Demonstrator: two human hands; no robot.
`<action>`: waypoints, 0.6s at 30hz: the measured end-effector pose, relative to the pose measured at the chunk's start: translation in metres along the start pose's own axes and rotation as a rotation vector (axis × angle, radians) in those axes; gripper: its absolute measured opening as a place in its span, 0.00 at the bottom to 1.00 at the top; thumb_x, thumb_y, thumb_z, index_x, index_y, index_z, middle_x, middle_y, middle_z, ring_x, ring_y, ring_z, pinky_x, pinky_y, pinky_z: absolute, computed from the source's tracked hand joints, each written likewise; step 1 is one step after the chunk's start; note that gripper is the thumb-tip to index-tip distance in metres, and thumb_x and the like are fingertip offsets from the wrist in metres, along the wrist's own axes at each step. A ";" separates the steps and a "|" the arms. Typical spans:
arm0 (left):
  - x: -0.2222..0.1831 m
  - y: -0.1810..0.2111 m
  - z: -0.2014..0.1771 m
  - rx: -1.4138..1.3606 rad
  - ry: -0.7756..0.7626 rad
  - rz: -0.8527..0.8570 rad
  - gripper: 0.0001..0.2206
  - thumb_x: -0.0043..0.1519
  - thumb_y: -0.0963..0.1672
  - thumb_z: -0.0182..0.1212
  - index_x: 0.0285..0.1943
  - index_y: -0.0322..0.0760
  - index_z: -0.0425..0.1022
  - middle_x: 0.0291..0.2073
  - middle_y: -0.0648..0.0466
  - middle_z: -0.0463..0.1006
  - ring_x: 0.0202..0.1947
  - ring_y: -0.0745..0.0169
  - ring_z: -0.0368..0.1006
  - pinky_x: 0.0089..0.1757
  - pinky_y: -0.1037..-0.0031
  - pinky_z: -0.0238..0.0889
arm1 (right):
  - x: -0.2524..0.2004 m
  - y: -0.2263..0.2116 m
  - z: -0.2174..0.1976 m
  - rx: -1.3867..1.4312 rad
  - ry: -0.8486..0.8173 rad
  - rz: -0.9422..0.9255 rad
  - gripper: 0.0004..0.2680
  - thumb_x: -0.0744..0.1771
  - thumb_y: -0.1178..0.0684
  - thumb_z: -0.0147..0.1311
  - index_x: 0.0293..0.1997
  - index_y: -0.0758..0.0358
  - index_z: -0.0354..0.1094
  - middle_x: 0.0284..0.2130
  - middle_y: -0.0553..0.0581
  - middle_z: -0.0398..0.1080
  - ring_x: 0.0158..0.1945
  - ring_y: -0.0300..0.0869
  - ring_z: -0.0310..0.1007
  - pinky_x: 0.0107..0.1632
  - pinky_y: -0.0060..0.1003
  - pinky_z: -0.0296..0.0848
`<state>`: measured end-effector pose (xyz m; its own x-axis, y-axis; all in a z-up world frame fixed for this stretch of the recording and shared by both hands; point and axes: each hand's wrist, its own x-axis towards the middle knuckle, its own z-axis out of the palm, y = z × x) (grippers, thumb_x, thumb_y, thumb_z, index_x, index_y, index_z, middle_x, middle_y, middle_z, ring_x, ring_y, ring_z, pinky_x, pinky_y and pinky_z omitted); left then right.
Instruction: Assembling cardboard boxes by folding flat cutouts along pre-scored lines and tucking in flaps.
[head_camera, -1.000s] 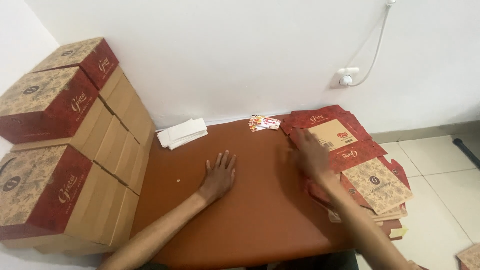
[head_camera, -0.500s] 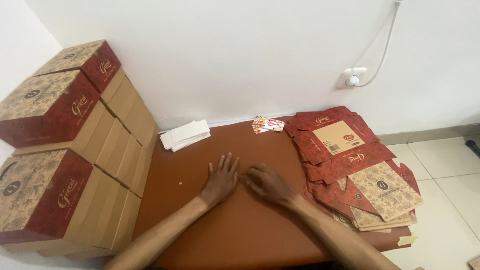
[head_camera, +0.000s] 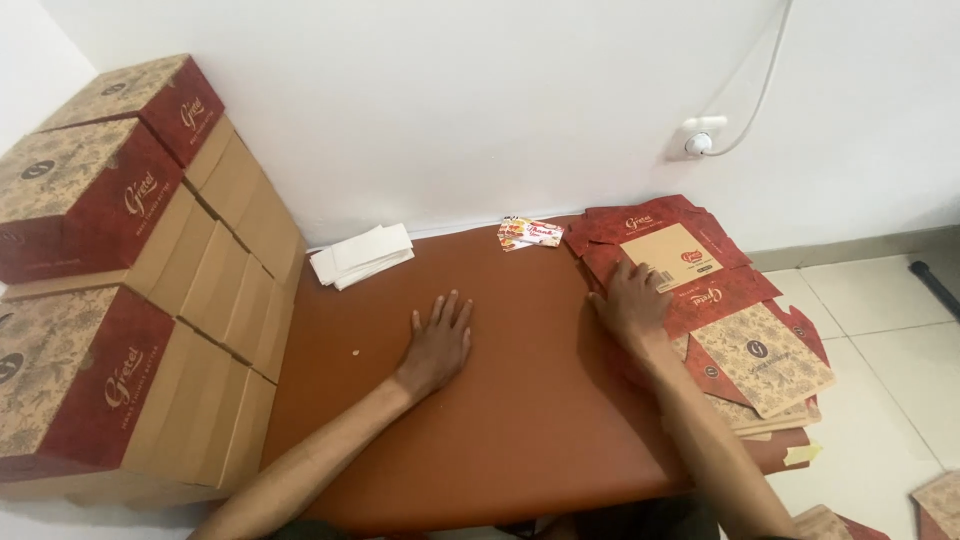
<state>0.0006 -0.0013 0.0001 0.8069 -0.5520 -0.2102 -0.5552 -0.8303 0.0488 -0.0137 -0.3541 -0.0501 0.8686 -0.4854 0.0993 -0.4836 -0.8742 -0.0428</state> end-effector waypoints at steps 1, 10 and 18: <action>0.001 0.000 0.000 0.000 0.003 0.002 0.27 0.77 0.47 0.27 0.87 0.42 0.43 0.85 0.40 0.39 0.83 0.37 0.38 0.69 0.29 0.38 | -0.001 0.002 -0.005 -0.001 0.003 0.002 0.29 0.64 0.29 0.63 0.65 0.55 0.60 0.59 0.64 0.68 0.68 0.60 0.66 0.58 0.67 0.69; 0.002 -0.002 0.005 -0.019 0.013 0.009 0.27 0.77 0.47 0.28 0.87 0.41 0.45 0.85 0.40 0.40 0.83 0.37 0.38 0.69 0.28 0.37 | 0.007 0.016 -0.048 0.097 -0.070 -0.073 0.25 0.65 0.29 0.61 0.62 0.57 0.75 0.57 0.67 0.74 0.64 0.63 0.72 0.54 0.64 0.78; 0.001 -0.002 0.003 -0.023 0.012 0.004 0.27 0.77 0.46 0.28 0.87 0.42 0.44 0.85 0.40 0.40 0.83 0.37 0.38 0.69 0.29 0.37 | 0.019 0.014 -0.015 -0.057 -0.063 -0.132 0.24 0.70 0.30 0.40 0.49 0.62 0.77 0.42 0.69 0.79 0.57 0.62 0.76 0.48 0.59 0.79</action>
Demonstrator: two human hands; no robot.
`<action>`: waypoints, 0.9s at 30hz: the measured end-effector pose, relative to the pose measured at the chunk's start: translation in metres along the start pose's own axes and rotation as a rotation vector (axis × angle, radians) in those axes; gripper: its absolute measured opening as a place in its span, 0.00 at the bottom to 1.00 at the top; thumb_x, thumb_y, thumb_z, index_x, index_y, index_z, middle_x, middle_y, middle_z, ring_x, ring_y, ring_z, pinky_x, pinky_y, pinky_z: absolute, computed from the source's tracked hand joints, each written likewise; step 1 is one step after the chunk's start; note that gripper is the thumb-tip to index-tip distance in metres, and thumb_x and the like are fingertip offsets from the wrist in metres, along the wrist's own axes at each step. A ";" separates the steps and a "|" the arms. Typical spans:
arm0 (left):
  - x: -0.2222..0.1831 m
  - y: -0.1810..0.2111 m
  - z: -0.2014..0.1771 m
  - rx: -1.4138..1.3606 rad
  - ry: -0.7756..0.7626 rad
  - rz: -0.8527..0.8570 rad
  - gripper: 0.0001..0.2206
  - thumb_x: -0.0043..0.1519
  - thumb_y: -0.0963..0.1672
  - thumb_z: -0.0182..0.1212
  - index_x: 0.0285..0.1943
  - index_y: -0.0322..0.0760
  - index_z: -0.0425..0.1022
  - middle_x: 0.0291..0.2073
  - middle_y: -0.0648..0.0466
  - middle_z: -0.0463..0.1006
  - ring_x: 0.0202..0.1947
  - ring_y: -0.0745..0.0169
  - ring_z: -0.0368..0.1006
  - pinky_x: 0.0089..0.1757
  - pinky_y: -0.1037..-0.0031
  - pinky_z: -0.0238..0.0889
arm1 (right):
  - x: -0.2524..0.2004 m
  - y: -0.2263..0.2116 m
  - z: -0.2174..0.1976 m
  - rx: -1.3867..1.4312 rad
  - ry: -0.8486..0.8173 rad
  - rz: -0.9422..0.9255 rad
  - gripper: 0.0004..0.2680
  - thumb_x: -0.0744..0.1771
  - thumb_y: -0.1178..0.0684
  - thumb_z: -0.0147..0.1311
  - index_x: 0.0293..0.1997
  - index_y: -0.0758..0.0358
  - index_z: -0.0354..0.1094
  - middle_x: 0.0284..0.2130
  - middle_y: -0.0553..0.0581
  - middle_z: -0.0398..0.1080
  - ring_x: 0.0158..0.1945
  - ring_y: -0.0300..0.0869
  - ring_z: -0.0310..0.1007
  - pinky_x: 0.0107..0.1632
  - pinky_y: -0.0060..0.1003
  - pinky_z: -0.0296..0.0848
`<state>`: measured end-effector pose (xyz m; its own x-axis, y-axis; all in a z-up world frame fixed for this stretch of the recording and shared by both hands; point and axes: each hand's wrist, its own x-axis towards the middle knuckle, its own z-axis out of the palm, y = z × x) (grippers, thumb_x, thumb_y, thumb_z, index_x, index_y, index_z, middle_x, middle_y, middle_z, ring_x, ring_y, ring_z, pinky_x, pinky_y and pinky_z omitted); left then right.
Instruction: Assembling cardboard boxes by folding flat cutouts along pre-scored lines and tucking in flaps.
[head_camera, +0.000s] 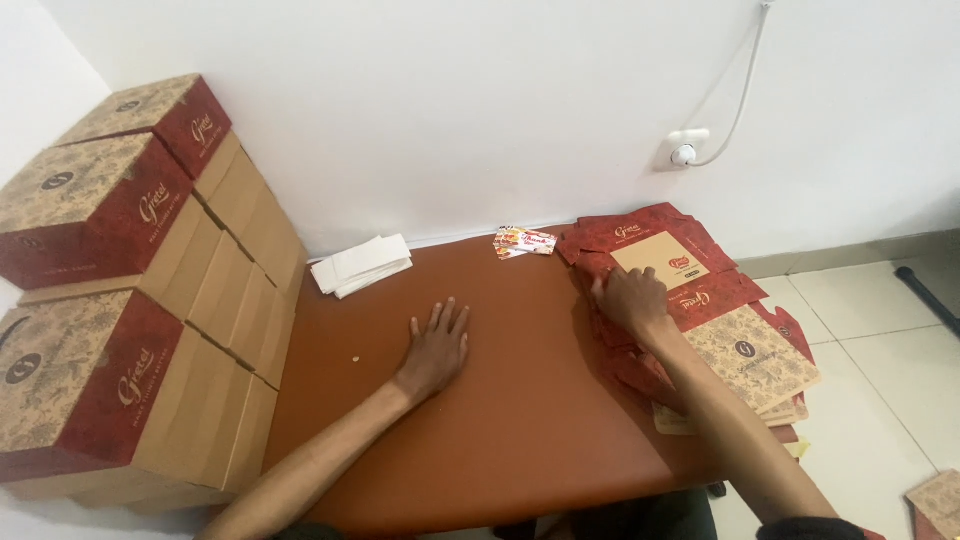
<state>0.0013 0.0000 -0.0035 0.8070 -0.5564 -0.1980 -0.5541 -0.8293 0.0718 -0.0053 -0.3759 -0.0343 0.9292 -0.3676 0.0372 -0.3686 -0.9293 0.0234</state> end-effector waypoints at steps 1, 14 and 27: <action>0.001 0.000 0.001 0.002 0.002 0.000 0.27 0.77 0.46 0.28 0.87 0.42 0.44 0.85 0.40 0.40 0.83 0.37 0.38 0.69 0.29 0.37 | 0.007 0.001 0.011 0.002 0.002 0.000 0.24 0.70 0.30 0.40 0.49 0.62 0.77 0.42 0.69 0.79 0.57 0.62 0.76 0.48 0.59 0.79; -0.002 -0.002 0.002 0.009 0.044 0.015 0.26 0.76 0.46 0.30 0.86 0.41 0.48 0.84 0.40 0.43 0.83 0.37 0.41 0.69 0.28 0.41 | 0.023 0.048 -0.005 0.125 0.140 0.040 0.12 0.71 0.57 0.40 0.60 0.62 0.66 0.44 0.71 0.79 0.49 0.70 0.82 0.50 0.67 0.80; 0.027 -0.029 0.059 0.023 0.355 0.203 0.28 0.73 0.48 0.41 0.81 0.26 0.51 0.78 0.27 0.48 0.77 0.21 0.47 0.60 0.23 0.53 | -0.079 0.063 -0.219 0.217 0.538 -0.224 0.24 0.65 0.59 0.72 0.68 0.76 0.67 0.41 0.75 0.79 0.27 0.54 0.82 0.19 0.40 0.81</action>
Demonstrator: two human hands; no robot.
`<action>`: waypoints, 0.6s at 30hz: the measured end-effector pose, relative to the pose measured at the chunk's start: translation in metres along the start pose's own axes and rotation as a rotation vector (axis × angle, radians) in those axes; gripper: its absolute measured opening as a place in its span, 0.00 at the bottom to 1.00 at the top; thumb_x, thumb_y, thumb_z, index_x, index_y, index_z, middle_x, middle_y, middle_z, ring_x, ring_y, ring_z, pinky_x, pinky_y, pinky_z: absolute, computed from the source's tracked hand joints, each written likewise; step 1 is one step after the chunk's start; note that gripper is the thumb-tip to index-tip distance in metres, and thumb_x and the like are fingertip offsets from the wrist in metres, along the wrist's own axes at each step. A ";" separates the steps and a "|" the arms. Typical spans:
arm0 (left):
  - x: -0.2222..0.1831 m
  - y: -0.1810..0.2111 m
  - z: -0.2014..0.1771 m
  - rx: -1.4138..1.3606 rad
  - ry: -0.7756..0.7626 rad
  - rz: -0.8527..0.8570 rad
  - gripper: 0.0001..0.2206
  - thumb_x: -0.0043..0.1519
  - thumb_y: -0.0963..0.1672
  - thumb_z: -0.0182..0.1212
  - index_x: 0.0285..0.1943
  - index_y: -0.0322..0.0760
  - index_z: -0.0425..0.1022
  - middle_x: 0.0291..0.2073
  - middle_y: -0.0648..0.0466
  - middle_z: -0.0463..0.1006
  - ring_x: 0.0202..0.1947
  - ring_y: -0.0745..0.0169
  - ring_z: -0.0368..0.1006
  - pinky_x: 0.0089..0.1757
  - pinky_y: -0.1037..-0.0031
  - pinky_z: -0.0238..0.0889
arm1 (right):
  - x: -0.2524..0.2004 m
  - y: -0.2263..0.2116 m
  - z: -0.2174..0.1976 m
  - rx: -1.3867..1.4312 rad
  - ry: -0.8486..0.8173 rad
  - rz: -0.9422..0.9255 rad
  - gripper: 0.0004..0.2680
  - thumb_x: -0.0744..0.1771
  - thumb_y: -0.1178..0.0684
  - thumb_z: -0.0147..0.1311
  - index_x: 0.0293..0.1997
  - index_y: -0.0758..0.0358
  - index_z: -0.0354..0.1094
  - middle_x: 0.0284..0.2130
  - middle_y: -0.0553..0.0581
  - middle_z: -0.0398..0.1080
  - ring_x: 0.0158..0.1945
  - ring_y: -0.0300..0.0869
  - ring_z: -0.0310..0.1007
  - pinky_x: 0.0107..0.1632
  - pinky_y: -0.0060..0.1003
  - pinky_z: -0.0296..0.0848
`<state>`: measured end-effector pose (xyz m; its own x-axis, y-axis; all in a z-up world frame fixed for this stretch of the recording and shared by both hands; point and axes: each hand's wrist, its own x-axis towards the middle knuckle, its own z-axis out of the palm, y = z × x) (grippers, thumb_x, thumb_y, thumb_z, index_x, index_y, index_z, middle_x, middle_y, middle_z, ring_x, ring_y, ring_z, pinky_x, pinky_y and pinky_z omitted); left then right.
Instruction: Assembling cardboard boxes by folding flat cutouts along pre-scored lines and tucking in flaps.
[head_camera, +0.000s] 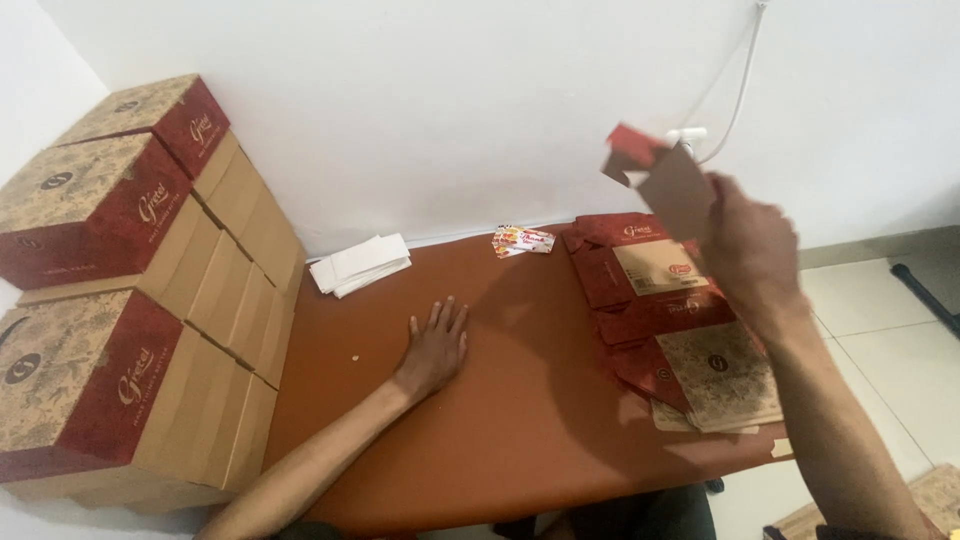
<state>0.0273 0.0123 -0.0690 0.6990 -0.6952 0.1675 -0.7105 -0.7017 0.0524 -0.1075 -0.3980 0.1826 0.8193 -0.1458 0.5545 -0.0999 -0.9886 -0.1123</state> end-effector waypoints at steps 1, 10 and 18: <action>0.001 0.000 0.004 -0.003 -0.004 0.000 0.28 0.73 0.48 0.41 0.81 0.26 0.51 0.78 0.27 0.48 0.77 0.21 0.47 0.60 0.23 0.53 | 0.001 -0.011 -0.022 0.000 -0.005 0.001 0.24 0.65 0.59 0.72 0.68 0.76 0.67 0.41 0.75 0.79 0.27 0.54 0.82 0.19 0.40 0.81; -0.001 0.012 -0.011 -0.022 0.096 -0.046 0.28 0.71 0.48 0.47 0.80 0.31 0.55 0.79 0.31 0.50 0.77 0.23 0.50 0.59 0.21 0.52 | 0.015 -0.033 -0.054 0.945 -0.111 0.261 0.12 0.76 0.55 0.45 0.60 0.80 0.64 0.47 0.72 0.72 0.42 0.55 0.79 0.43 0.44 0.85; -0.012 0.042 -0.072 -0.192 -0.233 -0.211 0.29 0.77 0.51 0.24 0.87 0.39 0.39 0.84 0.41 0.43 0.83 0.38 0.38 0.70 0.28 0.33 | 0.026 -0.009 0.175 1.400 -0.278 0.631 0.21 0.72 0.46 0.60 0.71 0.66 0.62 0.52 0.64 0.70 0.49 0.55 0.78 0.48 0.53 0.81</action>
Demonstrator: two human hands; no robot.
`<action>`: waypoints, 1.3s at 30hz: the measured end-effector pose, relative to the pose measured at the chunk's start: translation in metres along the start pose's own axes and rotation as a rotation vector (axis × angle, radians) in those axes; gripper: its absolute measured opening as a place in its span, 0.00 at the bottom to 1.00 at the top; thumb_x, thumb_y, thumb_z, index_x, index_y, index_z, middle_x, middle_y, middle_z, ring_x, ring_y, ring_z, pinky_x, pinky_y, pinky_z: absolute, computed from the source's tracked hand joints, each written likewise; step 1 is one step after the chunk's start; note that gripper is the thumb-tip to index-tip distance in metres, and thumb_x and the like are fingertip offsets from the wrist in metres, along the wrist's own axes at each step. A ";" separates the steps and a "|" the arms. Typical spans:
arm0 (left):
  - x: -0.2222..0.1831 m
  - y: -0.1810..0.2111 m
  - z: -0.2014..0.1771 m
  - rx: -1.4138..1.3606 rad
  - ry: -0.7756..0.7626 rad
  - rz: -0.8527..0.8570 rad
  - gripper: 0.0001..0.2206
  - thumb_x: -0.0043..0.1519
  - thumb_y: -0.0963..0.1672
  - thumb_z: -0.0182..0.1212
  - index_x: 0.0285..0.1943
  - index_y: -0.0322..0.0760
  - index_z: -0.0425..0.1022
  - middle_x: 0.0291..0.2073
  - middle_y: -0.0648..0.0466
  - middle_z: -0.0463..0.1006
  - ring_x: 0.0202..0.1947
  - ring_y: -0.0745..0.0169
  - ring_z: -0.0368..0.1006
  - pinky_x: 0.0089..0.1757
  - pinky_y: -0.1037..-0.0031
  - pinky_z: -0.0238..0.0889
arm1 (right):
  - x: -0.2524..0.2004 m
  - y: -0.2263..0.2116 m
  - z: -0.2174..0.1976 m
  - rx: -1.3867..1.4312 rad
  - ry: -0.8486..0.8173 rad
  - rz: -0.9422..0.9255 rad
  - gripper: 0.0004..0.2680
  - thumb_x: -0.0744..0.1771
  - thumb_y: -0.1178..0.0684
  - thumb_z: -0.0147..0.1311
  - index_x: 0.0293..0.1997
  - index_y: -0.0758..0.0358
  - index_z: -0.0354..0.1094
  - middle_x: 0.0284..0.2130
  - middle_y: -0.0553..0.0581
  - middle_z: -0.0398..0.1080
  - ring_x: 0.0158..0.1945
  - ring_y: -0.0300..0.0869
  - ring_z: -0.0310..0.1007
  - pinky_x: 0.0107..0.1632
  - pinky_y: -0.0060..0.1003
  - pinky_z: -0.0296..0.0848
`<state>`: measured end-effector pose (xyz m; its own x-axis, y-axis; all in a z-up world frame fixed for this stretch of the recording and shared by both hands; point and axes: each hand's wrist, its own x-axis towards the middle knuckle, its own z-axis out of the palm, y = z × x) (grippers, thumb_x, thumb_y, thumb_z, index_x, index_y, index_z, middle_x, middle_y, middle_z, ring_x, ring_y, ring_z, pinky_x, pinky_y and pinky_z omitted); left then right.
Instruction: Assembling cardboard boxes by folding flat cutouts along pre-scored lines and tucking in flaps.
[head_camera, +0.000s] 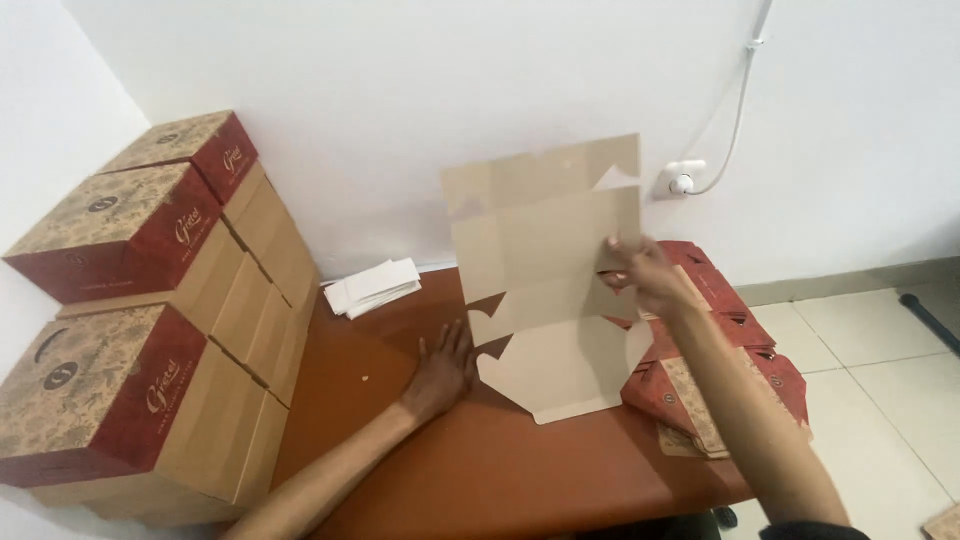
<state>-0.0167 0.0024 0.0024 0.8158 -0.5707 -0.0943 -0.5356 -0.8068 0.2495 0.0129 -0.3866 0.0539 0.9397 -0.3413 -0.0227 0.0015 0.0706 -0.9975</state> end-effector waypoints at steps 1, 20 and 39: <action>0.001 0.001 -0.004 0.000 0.000 -0.001 0.29 0.77 0.51 0.24 0.87 0.39 0.39 0.84 0.41 0.43 0.83 0.38 0.38 0.70 0.28 0.33 | 0.010 0.015 0.009 0.000 -0.001 0.000 0.21 0.72 0.46 0.60 0.71 0.66 0.62 0.52 0.64 0.70 0.49 0.55 0.78 0.48 0.53 0.81; -0.007 -0.006 -0.014 -0.245 0.332 0.047 0.48 0.55 0.33 0.51 0.86 0.32 0.27 0.80 0.26 0.43 0.77 0.18 0.46 0.66 0.27 0.48 | 0.010 0.046 0.107 0.048 0.128 0.216 0.24 0.75 0.48 0.49 0.81 0.67 0.43 0.76 0.75 0.50 0.81 0.65 0.45 0.76 0.74 0.41; 0.029 -0.050 0.063 0.209 0.533 0.241 0.26 0.60 0.36 0.53 0.69 0.40 0.76 0.71 0.43 0.70 0.75 0.39 0.59 0.68 0.25 0.38 | 0.026 0.049 0.116 -0.224 0.029 0.040 0.21 0.73 0.48 0.49 0.76 0.65 0.56 0.69 0.74 0.63 0.75 0.67 0.57 0.73 0.74 0.54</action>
<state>0.0199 0.0166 -0.0736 0.6343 -0.6296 0.4486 -0.7059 -0.7083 0.0043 0.0769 -0.2828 0.0124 0.9271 -0.3699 -0.0613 -0.1148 -0.1245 -0.9856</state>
